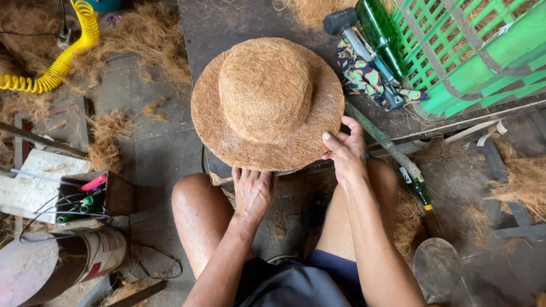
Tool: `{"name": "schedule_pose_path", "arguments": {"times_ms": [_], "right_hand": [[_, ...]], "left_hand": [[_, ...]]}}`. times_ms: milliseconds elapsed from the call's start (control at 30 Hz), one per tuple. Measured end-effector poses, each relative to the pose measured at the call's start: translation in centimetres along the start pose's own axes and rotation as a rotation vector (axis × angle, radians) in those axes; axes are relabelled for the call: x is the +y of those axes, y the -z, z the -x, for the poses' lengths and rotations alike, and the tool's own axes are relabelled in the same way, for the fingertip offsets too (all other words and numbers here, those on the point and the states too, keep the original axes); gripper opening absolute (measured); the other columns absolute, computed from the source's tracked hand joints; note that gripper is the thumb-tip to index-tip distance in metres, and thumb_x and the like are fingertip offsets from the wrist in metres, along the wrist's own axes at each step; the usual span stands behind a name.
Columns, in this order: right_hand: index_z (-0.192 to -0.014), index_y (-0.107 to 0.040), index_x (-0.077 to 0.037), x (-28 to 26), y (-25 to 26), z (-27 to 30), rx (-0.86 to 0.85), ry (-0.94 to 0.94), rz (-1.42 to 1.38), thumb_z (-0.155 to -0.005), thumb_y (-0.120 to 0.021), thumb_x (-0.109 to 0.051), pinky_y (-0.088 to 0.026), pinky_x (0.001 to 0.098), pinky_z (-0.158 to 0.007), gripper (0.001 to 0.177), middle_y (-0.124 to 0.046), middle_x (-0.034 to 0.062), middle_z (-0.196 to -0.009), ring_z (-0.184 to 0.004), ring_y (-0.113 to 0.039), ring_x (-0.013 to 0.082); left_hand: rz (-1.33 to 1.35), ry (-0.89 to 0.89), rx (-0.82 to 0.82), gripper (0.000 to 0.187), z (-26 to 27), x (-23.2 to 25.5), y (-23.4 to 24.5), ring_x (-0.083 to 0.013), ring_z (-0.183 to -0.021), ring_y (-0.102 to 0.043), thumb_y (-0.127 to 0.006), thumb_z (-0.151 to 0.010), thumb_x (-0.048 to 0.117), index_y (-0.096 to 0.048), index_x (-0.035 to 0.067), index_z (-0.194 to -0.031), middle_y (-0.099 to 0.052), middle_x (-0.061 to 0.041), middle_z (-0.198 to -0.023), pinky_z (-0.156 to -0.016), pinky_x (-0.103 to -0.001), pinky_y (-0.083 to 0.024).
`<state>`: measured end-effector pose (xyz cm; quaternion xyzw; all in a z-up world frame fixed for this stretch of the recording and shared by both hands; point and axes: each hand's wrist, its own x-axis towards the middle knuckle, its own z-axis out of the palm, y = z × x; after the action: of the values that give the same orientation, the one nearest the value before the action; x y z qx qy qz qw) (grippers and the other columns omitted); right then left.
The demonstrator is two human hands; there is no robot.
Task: The person shapes a straw hat by tapping its brim with a rubber mallet, then measures the brim with a metal ruler, and finally trims the edge with scissors. The person also flips the hat to inspect the underside.
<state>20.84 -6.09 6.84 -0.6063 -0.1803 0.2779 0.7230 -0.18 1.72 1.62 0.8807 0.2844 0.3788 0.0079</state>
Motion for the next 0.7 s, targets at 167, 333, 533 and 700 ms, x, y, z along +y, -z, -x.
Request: {"name": "schedule_pose_path", "arguments": {"times_ms": [167,333,533,700], "right_hand": [[-0.143,-0.033,0.0,-0.7,-0.8,0.4,0.003,0.013,-0.039,-0.09,-0.072,-0.004,-0.06,0.0263,-0.044,0.067,-0.051,0.0043,-0.079,-0.064,-0.059,0.0122],[-0.138,-0.042,-0.008,-0.3,0.5,-1.1,-0.048,-0.026,-0.068,-0.09,-0.071,-0.004,-0.059,0.0257,-0.043,0.056,-0.057,0.0073,-0.086,-0.067,-0.062,0.0141],[-0.132,-0.05,-0.008,2.5,1.7,-2.5,-0.027,-0.123,-0.072,-0.088,-0.073,-0.01,-0.059,0.0275,-0.044,0.049,-0.061,0.0063,-0.089,-0.069,-0.062,0.017],[-0.123,-0.058,-0.009,2.3,1.9,-1.0,-0.007,-0.266,-0.056,-0.086,-0.074,-0.016,-0.058,0.0265,-0.053,0.04,-0.055,0.0027,-0.092,-0.077,-0.06,0.0176]], "left_hand": [[-0.017,0.024,-0.04,0.031,1.7,-0.9,-2.2,-0.0295,-0.099,-0.061,-0.072,-0.077,0.026,-0.072,0.011,-0.105,-0.067,-0.012,-0.091,-0.106,-0.057,-0.034],[-0.005,0.035,-0.061,0.032,-0.7,0.8,0.3,-0.0309,-0.104,-0.061,-0.069,-0.078,0.023,-0.072,0.011,-0.107,-0.068,-0.013,-0.097,-0.105,-0.057,-0.034],[0.015,0.062,-0.047,0.032,-1.3,1.0,0.4,-0.0324,-0.108,-0.06,-0.066,-0.083,0.02,-0.071,0.011,-0.112,-0.067,-0.014,-0.102,-0.107,-0.057,-0.032],[-0.017,0.064,-0.144,0.035,-1.4,1.6,1.3,-0.0317,-0.114,-0.057,-0.057,-0.082,0.024,-0.071,0.017,-0.114,-0.065,-0.01,-0.116,-0.106,-0.057,-0.034]]}}
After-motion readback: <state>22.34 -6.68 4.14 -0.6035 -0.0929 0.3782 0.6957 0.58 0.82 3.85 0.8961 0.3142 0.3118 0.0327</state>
